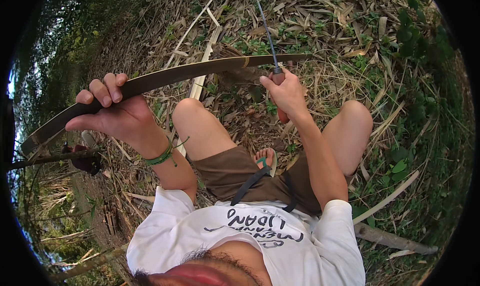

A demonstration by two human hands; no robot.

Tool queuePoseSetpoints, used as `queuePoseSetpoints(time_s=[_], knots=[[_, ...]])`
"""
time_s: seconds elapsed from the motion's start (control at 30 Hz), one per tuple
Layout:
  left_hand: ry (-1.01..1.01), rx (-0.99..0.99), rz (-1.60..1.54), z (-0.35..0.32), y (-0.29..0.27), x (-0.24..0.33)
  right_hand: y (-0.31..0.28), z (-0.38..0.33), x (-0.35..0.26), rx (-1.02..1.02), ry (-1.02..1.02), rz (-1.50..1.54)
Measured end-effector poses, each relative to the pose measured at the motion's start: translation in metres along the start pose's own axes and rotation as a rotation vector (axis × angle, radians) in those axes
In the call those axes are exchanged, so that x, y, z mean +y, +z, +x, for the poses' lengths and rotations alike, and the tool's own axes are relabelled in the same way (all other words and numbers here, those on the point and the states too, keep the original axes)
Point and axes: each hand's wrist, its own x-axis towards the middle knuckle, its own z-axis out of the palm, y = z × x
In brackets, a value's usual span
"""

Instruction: The person uses a large blade to shave and strip layers of a long piece of bamboo while sitting on the ground.

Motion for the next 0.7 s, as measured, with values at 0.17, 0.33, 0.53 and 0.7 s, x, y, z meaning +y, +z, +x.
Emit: queuePoseSetpoints(time_s=[0.17,0.33,0.53,0.7], knots=[[0.052,-0.023,-0.055,0.010,0.030,0.014,0.002,-0.043,-0.042,-0.083,-0.081,-0.061],[0.053,-0.085,-0.003,-0.006,0.043,0.001,0.024,-0.085,-0.068,-0.221,-0.205,-0.022],[0.058,-0.083,0.064,-0.041,0.040,-0.031,0.026,-0.106,-0.053,-0.306,-0.341,-0.110],[0.069,-0.055,0.036,-0.052,0.032,-0.027,0.005,-0.059,0.019,-0.089,-0.040,-0.177]])
